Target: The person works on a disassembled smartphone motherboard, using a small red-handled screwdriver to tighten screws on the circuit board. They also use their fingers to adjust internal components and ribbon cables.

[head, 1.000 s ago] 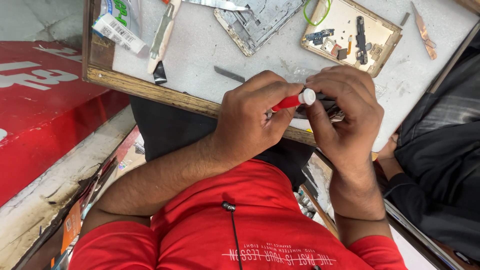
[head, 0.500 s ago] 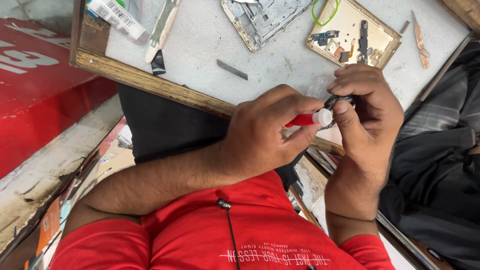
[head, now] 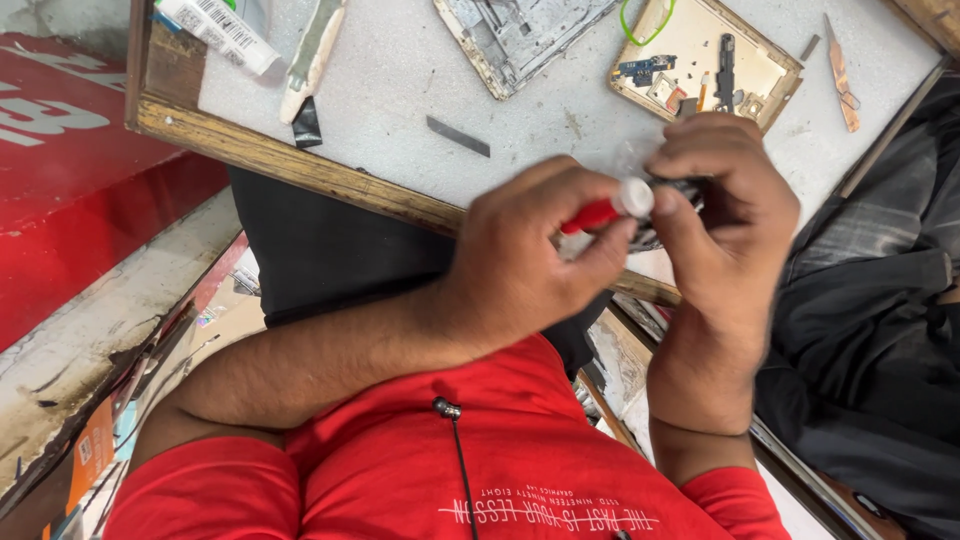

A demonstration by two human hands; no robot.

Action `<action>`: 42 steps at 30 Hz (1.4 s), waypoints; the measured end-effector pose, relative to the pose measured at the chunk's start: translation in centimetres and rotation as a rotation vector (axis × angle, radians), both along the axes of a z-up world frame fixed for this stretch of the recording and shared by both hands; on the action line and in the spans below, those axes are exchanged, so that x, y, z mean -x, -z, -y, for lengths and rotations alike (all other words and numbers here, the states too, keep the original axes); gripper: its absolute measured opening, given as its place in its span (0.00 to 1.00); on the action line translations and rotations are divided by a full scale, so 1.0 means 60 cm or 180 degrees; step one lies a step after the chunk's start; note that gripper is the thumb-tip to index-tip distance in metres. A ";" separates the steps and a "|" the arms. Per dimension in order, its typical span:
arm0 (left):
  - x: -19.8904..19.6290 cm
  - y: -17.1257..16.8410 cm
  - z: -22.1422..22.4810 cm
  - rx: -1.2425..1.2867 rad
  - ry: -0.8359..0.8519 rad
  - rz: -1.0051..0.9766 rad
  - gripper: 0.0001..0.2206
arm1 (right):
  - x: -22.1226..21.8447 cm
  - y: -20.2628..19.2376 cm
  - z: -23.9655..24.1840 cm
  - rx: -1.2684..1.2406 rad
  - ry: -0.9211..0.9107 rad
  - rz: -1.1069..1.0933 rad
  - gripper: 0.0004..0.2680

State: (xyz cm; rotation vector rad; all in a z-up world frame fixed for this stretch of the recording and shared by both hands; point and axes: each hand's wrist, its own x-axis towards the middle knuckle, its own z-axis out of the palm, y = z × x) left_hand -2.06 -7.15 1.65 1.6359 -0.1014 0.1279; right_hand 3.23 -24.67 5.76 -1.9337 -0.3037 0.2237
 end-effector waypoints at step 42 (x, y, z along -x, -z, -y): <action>-0.229 0.097 0.070 -0.1221 0.0697 0.1502 0.16 | 0.090 0.083 -0.036 0.2173 0.0020 0.1428 0.12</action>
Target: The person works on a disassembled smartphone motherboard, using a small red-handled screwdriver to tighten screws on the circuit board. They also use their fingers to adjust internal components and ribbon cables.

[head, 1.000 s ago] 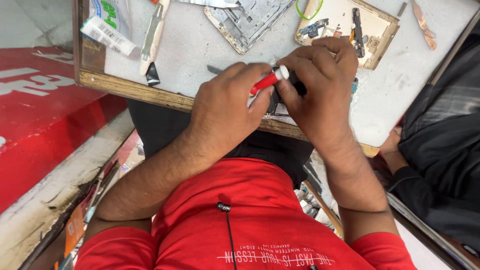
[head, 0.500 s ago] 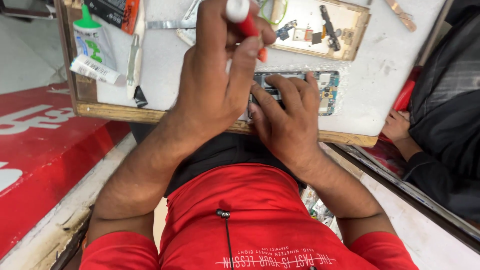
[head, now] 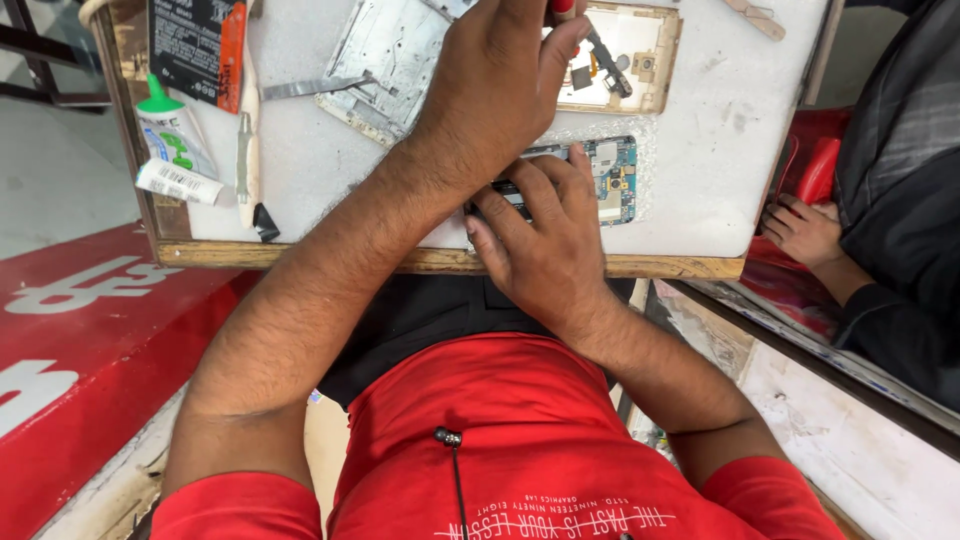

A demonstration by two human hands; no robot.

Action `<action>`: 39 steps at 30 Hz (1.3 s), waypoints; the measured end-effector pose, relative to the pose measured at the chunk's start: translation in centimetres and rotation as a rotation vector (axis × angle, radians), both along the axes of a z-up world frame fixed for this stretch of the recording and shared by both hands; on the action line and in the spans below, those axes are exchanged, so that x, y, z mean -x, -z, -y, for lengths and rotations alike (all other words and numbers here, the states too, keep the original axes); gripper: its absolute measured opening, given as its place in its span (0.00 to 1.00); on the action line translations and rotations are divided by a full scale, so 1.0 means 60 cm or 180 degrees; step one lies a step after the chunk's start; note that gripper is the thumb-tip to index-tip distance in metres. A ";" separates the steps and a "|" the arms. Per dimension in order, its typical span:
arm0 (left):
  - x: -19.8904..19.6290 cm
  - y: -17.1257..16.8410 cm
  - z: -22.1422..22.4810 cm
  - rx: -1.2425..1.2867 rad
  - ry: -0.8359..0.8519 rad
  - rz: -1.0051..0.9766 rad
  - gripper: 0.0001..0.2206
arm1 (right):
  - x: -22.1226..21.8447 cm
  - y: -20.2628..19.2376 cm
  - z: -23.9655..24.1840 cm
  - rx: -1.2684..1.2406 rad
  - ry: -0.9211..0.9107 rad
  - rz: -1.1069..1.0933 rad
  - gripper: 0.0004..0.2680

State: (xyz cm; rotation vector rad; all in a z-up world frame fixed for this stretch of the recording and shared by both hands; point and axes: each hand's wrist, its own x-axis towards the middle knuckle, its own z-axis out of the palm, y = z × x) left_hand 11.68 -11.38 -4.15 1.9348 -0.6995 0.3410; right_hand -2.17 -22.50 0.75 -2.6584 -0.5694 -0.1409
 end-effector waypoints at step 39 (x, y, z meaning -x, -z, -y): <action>0.076 -0.008 -0.074 0.0599 -0.0267 -0.0486 0.15 | 0.005 -0.005 -0.012 0.0030 0.0092 0.0067 0.13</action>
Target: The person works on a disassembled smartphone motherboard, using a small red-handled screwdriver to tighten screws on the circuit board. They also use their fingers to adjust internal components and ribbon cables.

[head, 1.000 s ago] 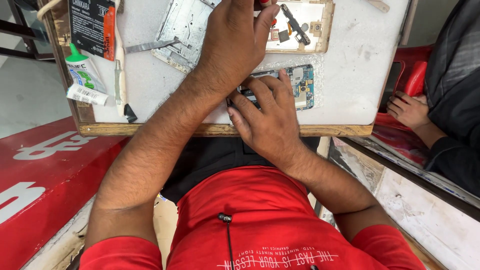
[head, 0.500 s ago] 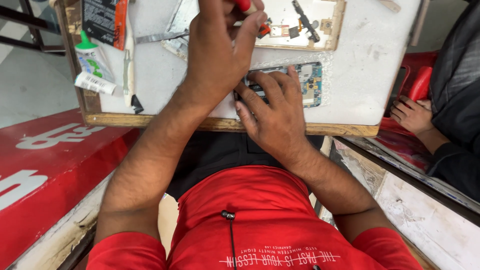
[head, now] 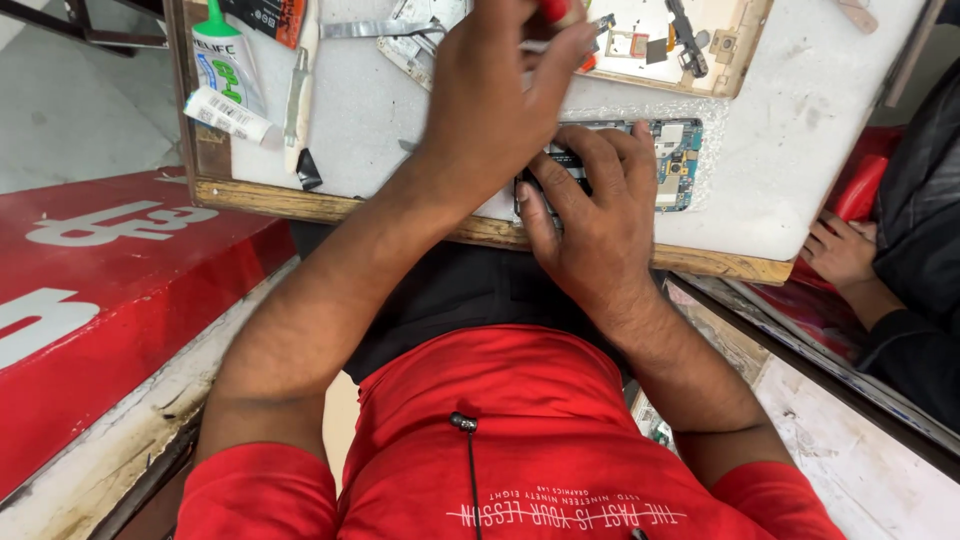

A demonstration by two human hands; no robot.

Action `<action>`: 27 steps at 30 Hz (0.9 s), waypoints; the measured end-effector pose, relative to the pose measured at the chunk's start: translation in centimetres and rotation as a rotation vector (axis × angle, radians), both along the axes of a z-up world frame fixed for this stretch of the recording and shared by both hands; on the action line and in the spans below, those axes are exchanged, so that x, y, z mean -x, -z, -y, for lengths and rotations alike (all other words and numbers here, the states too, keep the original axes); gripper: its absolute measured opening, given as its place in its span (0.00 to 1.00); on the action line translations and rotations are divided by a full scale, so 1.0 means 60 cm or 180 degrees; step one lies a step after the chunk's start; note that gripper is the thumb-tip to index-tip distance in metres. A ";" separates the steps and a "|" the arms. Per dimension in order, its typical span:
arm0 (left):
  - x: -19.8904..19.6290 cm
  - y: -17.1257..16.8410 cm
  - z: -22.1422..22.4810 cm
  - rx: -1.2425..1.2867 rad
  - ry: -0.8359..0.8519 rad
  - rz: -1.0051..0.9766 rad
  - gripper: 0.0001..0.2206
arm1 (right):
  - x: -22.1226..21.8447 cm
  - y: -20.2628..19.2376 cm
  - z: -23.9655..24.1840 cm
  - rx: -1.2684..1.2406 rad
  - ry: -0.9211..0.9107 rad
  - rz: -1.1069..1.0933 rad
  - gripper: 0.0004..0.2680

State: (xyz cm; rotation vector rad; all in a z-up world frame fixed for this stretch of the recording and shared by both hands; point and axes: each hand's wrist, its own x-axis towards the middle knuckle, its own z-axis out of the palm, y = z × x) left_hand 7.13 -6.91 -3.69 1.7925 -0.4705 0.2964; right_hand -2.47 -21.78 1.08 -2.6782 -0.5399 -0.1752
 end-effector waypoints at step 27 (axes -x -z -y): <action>-0.022 -0.031 0.012 0.0284 0.0013 0.0179 0.06 | -0.001 0.005 0.009 -0.0149 0.0012 -0.0034 0.14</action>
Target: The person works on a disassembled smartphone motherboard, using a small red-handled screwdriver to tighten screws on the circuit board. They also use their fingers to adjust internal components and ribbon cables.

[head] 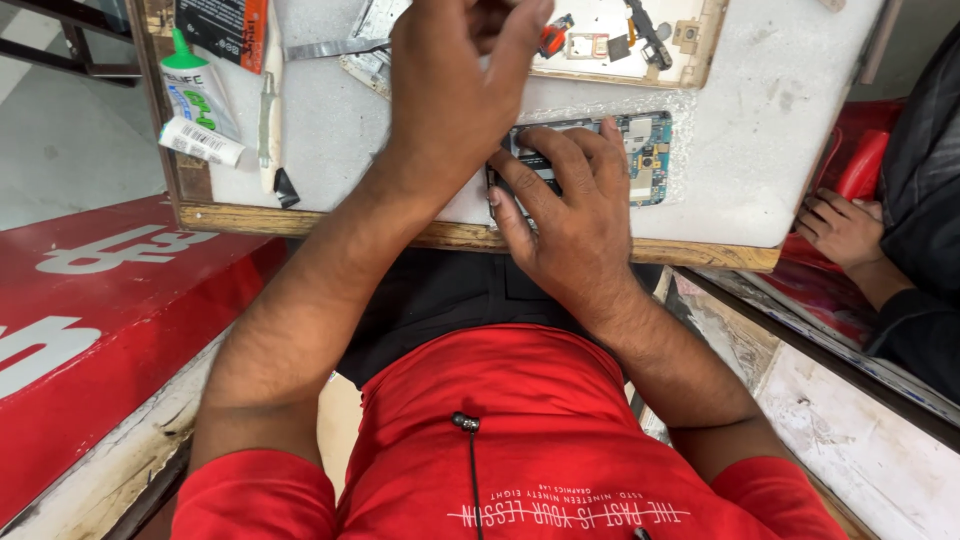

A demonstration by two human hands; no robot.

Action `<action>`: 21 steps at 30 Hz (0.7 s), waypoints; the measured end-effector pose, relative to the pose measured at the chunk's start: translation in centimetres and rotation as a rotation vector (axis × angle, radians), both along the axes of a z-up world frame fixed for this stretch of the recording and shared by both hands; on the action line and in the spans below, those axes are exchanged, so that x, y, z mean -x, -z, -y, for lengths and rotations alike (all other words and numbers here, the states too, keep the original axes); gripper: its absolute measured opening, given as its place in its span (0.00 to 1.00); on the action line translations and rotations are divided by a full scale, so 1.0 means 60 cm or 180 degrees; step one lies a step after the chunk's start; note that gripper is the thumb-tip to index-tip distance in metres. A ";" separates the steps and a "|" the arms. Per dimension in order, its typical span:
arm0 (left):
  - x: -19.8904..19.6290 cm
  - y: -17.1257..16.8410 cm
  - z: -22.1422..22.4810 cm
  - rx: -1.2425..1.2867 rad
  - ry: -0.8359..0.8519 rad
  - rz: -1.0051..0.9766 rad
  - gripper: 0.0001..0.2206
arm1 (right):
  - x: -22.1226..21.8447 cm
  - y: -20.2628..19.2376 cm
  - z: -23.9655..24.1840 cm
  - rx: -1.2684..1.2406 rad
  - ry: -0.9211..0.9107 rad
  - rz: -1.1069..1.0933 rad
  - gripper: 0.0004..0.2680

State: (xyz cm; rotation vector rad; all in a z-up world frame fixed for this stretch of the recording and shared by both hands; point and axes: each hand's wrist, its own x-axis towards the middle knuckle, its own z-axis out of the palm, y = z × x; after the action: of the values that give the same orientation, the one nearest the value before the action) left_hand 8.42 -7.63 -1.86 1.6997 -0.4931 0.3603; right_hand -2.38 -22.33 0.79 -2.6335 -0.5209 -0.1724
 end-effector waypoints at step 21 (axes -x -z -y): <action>0.105 0.023 -0.090 0.0031 -0.0154 -0.0778 0.34 | 0.004 0.017 -0.001 0.0062 -0.0017 -0.0021 0.14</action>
State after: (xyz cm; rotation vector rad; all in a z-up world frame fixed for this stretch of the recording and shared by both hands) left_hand 2.12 -2.24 -3.27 1.7208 -0.2705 0.1855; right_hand -2.60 -22.27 -0.22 -2.6505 -0.5300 -0.1578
